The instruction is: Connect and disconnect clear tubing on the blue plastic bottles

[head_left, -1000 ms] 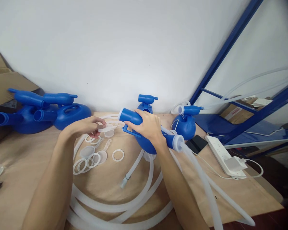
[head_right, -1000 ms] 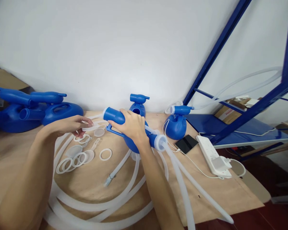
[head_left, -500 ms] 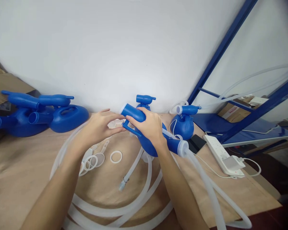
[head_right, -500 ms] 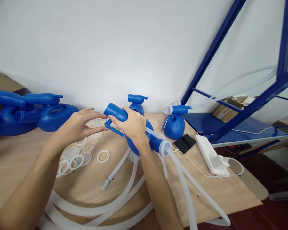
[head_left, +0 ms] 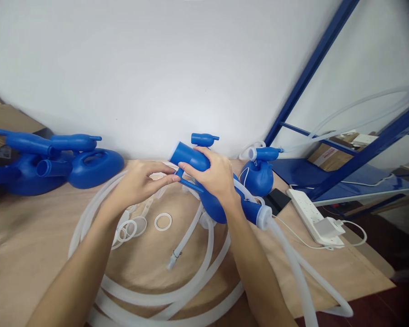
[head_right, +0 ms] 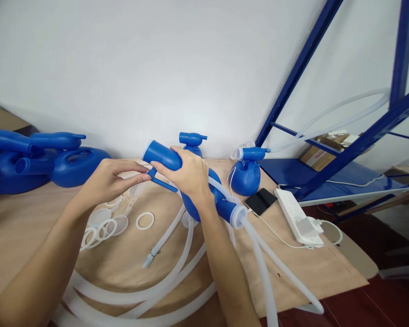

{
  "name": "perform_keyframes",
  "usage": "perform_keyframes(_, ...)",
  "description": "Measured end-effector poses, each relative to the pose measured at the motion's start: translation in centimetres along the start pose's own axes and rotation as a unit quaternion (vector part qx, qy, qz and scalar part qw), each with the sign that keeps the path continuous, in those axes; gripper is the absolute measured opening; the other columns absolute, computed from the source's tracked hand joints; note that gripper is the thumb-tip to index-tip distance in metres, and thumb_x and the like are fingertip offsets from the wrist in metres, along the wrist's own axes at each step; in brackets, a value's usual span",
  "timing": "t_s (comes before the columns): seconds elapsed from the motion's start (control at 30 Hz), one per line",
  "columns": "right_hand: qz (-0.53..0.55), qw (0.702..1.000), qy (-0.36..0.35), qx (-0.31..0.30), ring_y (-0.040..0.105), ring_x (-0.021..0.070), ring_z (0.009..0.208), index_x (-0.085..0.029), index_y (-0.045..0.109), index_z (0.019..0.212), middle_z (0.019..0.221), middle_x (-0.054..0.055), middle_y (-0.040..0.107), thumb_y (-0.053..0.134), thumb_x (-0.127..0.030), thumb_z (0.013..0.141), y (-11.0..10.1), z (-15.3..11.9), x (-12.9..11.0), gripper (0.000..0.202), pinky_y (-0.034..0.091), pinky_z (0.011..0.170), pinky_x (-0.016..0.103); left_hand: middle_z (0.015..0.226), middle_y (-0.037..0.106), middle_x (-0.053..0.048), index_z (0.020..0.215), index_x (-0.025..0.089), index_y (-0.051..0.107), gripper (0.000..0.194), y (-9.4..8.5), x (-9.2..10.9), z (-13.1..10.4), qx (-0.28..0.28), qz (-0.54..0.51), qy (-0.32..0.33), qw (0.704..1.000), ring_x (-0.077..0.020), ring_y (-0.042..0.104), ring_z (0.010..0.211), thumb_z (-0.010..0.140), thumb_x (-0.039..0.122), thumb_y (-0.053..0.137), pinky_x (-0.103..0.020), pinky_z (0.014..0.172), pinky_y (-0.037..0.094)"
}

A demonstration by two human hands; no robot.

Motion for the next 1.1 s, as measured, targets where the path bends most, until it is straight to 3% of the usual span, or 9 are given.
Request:
perform_keyframes(0.17,-0.015,1.000,-0.002,-0.006,0.075,0.0306,0.114,-0.028,0.075,0.124,0.121,0.003,0.080,0.076,-0.066,0.084,0.2,0.2,0.4,0.055,0.058,0.101,0.045,0.091,0.082,-0.007,0.087,0.018,0.082,0.046,0.8,0.3,0.4,-0.020,0.013,-0.022,0.999,-0.0233,0.072,0.083,0.096,0.053,0.053,-0.025,0.063,0.052)
perform_keyframes(0.4,0.026,0.999,-0.006,-0.018,0.076,0.0282,0.110,-0.029,0.075,0.123,0.117,0.001,0.081,0.075,-0.066,0.085,0.6,0.4,1.0,0.053,0.059,0.097,0.041,0.084,0.078,-0.006,0.082,0.017,0.074,0.044,1.5,-0.6,0.9,-0.014,-0.050,-0.084,0.995,-0.0224,0.068,0.081,0.093,0.052,0.051,-0.028,0.071,0.051)
perform_keyframes(0.47,0.020,1.000,-0.007,-0.016,0.076,0.0288,0.110,-0.028,0.076,0.122,0.117,0.001,0.081,0.076,-0.066,0.084,0.5,0.3,1.0,0.053,0.058,0.097,0.042,0.085,0.077,-0.006,0.082,0.017,0.073,0.042,1.4,-1.2,0.9,-0.042,-0.018,-0.090,0.995,-0.0225,0.068,0.082,0.092,0.052,0.051,-0.028,0.072,0.050)
perform_keyframes(0.67,-0.024,0.998,-0.048,-0.021,0.073,0.0315,0.117,-0.026,0.074,0.128,0.126,0.006,0.078,0.079,-0.064,0.083,0.3,0.3,1.0,0.060,0.055,0.103,0.044,0.080,0.077,-0.005,0.079,0.021,0.071,0.038,0.7,-6.3,0.1,-0.206,0.120,-0.145,0.960,-0.0219,0.066,0.072,0.085,0.050,0.047,-0.029,0.065,0.046)
perform_keyframes(0.73,-0.039,0.995,-0.081,-0.037,0.072,0.0313,0.119,-0.024,0.071,0.134,0.130,0.007,0.076,0.080,-0.062,0.083,0.5,0.2,0.9,0.064,0.054,0.104,0.043,0.084,0.078,-0.005,0.086,0.021,0.072,0.038,0.0,-8.0,-0.4,-0.217,0.115,-0.183,0.952,-0.0237,0.069,0.077,0.083,0.052,0.050,-0.029,0.067,0.049)
perform_keyframes(0.8,-0.056,0.990,-0.114,-0.062,0.071,0.0306,0.120,-0.023,0.069,0.137,0.132,0.008,0.075,0.080,-0.060,0.084,0.7,0.1,0.8,0.065,0.054,0.104,0.041,0.090,0.079,-0.007,0.095,0.021,0.073,0.040,-0.9,-8.5,-0.5,-0.179,0.103,-0.204,0.957,-0.0256,0.072,0.083,0.083,0.055,0.055,-0.030,0.071,0.051)
perform_keyframes(0.93,-0.087,0.978,-0.164,-0.093,0.072,0.0303,0.114,-0.023,0.069,0.137,0.127,0.008,0.076,0.078,-0.061,0.086,1.4,-0.2,0.3,0.064,0.054,0.097,0.039,0.107,0.079,-0.008,0.106,0.020,0.074,0.046,-2.0,-6.1,-0.3,-0.077,-0.014,-0.166,0.983,-0.0275,0.072,0.102,0.088,0.061,0.064,-0.032,0.086,0.054)
perform_keyframes(1.0,-0.087,0.975,-0.179,-0.095,0.072,0.0305,0.111,-0.023,0.070,0.136,0.125,0.008,0.077,0.077,-0.062,0.087,1.8,-0.3,0.1,0.063,0.054,0.094,0.039,0.108,0.079,-0.007,0.107,0.020,0.075,0.049,-1.3,-4.4,-0.2,-0.086,-0.097,-0.146,0.981,-0.0273,0.072,0.101,0.088,0.064,0.066,-0.033,0.087,0.056)
perform_keyframes(1.1,-0.076,0.974,-0.198,-0.081,0.073,0.0313,0.110,-0.021,0.070,0.135,0.123,0.010,0.077,0.077,-0.062,0.087,1.9,-0.3,-0.2,0.064,0.054,0.091,0.040,0.091,0.076,-0.006,0.091,0.018,0.073,0.048,-0.3,-3.0,0.1,-0.083,-0.143,-0.127,0.978,-0.0241,0.070,0.089,0.082,0.064,0.073,-0.032,0.082,0.055)
Point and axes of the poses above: each hand's wrist, its own z-axis towards the middle knuckle, its own y-axis out of the palm, x = y × z, the point moved 6 cm from there along z, towards the middle knuckle
